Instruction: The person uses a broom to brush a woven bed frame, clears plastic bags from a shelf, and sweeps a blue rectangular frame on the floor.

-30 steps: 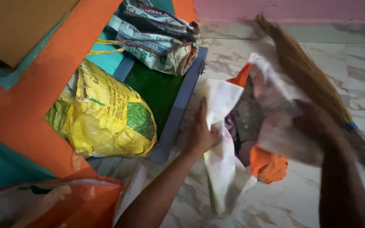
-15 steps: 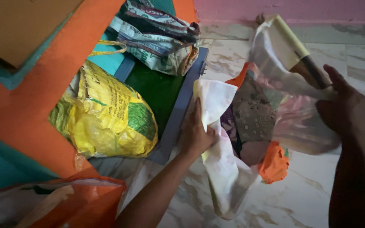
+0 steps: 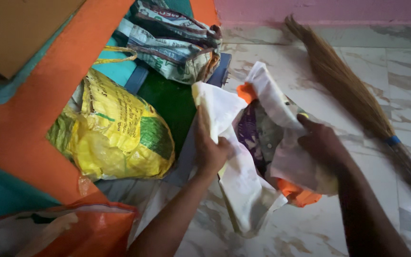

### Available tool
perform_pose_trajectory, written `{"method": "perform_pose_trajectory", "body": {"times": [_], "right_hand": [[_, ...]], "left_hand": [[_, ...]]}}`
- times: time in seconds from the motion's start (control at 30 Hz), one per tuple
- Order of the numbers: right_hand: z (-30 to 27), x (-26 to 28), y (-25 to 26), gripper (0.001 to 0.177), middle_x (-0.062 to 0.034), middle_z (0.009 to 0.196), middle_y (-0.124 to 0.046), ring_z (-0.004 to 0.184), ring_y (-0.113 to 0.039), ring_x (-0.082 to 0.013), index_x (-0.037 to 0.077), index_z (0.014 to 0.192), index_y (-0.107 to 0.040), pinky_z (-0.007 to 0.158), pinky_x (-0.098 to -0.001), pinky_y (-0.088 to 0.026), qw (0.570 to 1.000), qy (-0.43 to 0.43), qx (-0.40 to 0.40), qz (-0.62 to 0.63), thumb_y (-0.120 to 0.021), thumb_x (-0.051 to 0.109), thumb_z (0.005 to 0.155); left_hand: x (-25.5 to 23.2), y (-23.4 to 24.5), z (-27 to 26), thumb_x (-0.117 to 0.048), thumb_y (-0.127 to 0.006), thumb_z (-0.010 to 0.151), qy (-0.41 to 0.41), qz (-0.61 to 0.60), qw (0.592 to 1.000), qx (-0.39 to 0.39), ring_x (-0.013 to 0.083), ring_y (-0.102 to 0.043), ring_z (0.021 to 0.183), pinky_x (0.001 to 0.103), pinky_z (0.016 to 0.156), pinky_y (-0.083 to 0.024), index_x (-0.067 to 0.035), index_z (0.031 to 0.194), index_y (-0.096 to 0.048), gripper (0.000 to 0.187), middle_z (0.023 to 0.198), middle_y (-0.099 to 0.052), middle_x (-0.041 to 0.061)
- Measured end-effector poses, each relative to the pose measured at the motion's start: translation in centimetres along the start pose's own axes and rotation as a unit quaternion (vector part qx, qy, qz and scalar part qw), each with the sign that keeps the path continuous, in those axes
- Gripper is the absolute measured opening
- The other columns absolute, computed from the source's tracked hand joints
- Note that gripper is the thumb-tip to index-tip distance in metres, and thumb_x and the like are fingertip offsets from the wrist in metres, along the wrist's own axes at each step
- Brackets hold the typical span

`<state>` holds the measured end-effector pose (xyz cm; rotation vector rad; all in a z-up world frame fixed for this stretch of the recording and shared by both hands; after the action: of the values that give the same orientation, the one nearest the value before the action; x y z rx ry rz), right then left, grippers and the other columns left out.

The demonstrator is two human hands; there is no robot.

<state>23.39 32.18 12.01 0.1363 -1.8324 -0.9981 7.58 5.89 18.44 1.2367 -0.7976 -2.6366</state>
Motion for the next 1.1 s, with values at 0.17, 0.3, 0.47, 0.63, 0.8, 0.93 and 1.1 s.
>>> {"method": "perform_pose_trajectory", "body": {"times": [0.17, 0.3, 0.47, 0.63, 0.8, 0.93, 1.1], "right_hand": [[0.3, 0.0, -6.6, 0.083, -0.0245, 0.107, -0.076, 0.098, -0.078, -0.0348, 0.025, 0.159, -0.04, 0.088, -0.0451, -0.059, 0.988, -0.064, 0.133, -0.045, -0.07, 0.02, 0.082], [-0.3, 1.6, -10.9, 0.075, -0.0203, 0.12, -0.072, 0.106, -0.071, -0.0339, 0.017, 0.152, -0.043, 0.091, -0.0459, -0.055, 0.983, 0.054, 0.176, -0.019, -0.07, 0.026, 0.083], [-1.2, 0.5, -16.9, 0.066, -0.0227, 0.123, -0.07, 0.108, -0.067, -0.0341, 0.005, 0.129, -0.058, 0.092, -0.0456, -0.052, 0.94, 0.243, 0.187, 0.151, -0.084, 0.031, 0.074], [-1.1, -11.2, -29.5, 0.047, -0.0161, 0.124, -0.075, 0.112, -0.069, -0.0249, 0.005, 0.121, -0.072, 0.098, -0.0404, -0.054, 0.932, 0.112, 0.318, 0.134, -0.072, 0.03, 0.08], [0.4, -13.1, -28.0, 0.041, -0.0177, 0.118, -0.079, 0.107, -0.074, -0.0254, 0.002, 0.116, -0.077, 0.096, -0.0391, -0.057, 0.93, 0.146, 0.333, 0.057, -0.071, 0.026, 0.083], [0.8, -7.8, -16.1, 0.039, -0.0194, 0.114, -0.084, 0.104, -0.08, -0.0257, -0.002, 0.115, -0.081, 0.095, -0.0379, -0.061, 0.879, 0.18, 0.378, 0.227, -0.071, 0.022, 0.085], [4.9, -5.8, -7.2, 0.067, -0.0155, 0.127, -0.067, 0.112, -0.062, -0.0176, 0.012, 0.149, -0.06, 0.09, -0.0381, -0.055, 0.992, -0.033, -0.004, 0.12, -0.079, 0.031, 0.087]], "left_hand": [[-0.6, 0.4, 1.9, 0.008, -0.063, 0.076, 0.024, -0.035, 0.999, -0.008, 0.0478, -0.043, 0.148, 0.048, 0.124, -0.035, -0.002, 0.164, -0.019, 0.099, 0.159, -0.041, 0.032], [-1.4, -1.4, 3.9, -0.01, -0.069, 0.084, 0.097, -0.074, 0.992, 0.03, 0.0455, -0.051, 0.138, 0.047, 0.115, -0.043, -0.002, 0.162, -0.017, 0.095, 0.154, -0.044, 0.032], [0.4, -10.2, 1.6, -0.044, -0.066, 0.088, 0.171, -0.099, 0.968, 0.152, 0.0423, -0.06, 0.127, 0.046, 0.104, -0.051, -0.008, 0.161, -0.017, 0.095, 0.146, -0.052, 0.028], [4.0, -17.3, -5.1, -0.045, -0.059, 0.1, 0.021, 0.048, 0.963, 0.264, 0.0502, -0.033, 0.148, 0.061, 0.117, -0.029, -0.011, 0.164, -0.013, 0.086, 0.162, -0.033, 0.034], [7.0, -19.3, -7.4, -0.039, -0.051, 0.101, 0.047, 0.095, 0.94, 0.325, 0.0503, -0.021, 0.155, 0.072, 0.119, -0.018, -0.011, 0.168, -0.007, 0.085, 0.166, -0.023, 0.031], [7.6, -19.6, -7.5, -0.038, -0.053, 0.103, 0.015, 0.051, 0.963, 0.263, 0.0525, -0.018, 0.154, 0.069, 0.119, -0.019, -0.004, 0.165, -0.006, 0.085, 0.167, -0.018, 0.036], [4.6, -19.1, -8.2, -0.035, -0.058, 0.092, -0.049, 0.085, 0.957, 0.271, 0.0466, -0.033, 0.152, 0.069, 0.116, -0.025, 0.001, 0.162, -0.024, 0.086, 0.163, -0.035, 0.03]]}}
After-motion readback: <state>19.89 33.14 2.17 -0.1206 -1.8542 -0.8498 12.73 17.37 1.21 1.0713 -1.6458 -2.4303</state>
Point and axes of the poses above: each hand's wrist, its own z-axis towards the middle knuckle, its own y-axis out of the back of the hand, x = y × z, the point moved 6 cm from there along z, towards the middle knuckle
